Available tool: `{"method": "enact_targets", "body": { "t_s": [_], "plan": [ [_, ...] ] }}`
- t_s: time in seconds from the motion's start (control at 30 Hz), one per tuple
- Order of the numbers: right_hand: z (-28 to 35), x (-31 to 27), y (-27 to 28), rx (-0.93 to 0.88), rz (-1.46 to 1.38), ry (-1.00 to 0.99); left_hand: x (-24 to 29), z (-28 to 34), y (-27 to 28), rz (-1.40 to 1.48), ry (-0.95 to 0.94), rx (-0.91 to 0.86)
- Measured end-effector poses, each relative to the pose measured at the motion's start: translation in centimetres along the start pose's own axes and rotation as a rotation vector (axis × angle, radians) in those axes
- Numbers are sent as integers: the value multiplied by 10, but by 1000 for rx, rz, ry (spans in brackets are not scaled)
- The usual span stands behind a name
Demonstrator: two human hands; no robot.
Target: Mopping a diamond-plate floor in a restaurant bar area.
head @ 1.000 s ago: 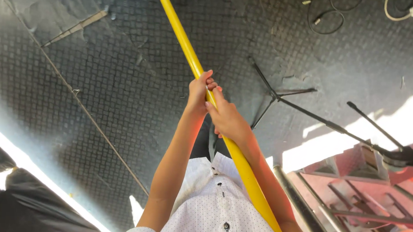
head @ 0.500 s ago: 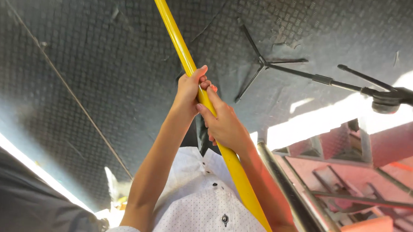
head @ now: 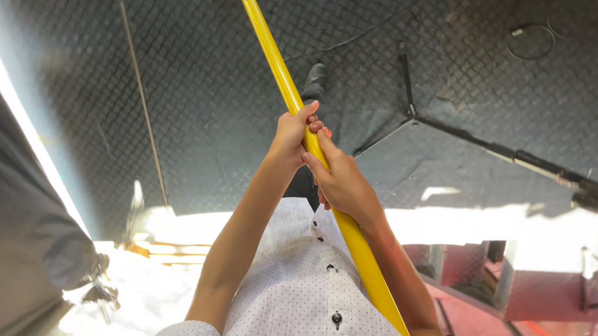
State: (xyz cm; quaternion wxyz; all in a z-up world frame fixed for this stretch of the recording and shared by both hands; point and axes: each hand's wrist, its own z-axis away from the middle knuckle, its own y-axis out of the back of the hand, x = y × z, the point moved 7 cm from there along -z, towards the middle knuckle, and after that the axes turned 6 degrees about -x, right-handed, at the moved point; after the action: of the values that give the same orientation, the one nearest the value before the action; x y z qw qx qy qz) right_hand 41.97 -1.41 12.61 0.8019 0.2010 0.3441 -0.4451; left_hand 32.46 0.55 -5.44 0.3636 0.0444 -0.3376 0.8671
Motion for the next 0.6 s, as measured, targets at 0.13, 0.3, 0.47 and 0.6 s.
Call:
{"method": "enact_targets", "body": {
  "t_s": [0.13,0.3,0.47,0.6],
  "plan": [
    [-40,-14,9,-96,51,-27,26,-20,0,90,-28,57],
    [-95,-51,38,-145,152,-84,43,-80,-3,191,-61,80],
    [-129,-67,75,-178,92,-152,76,-91,-57,254,-71,143],
    [-141,-73,98,-188,42,-194,80,-106,-76,285,-152,107]
  ]
}}
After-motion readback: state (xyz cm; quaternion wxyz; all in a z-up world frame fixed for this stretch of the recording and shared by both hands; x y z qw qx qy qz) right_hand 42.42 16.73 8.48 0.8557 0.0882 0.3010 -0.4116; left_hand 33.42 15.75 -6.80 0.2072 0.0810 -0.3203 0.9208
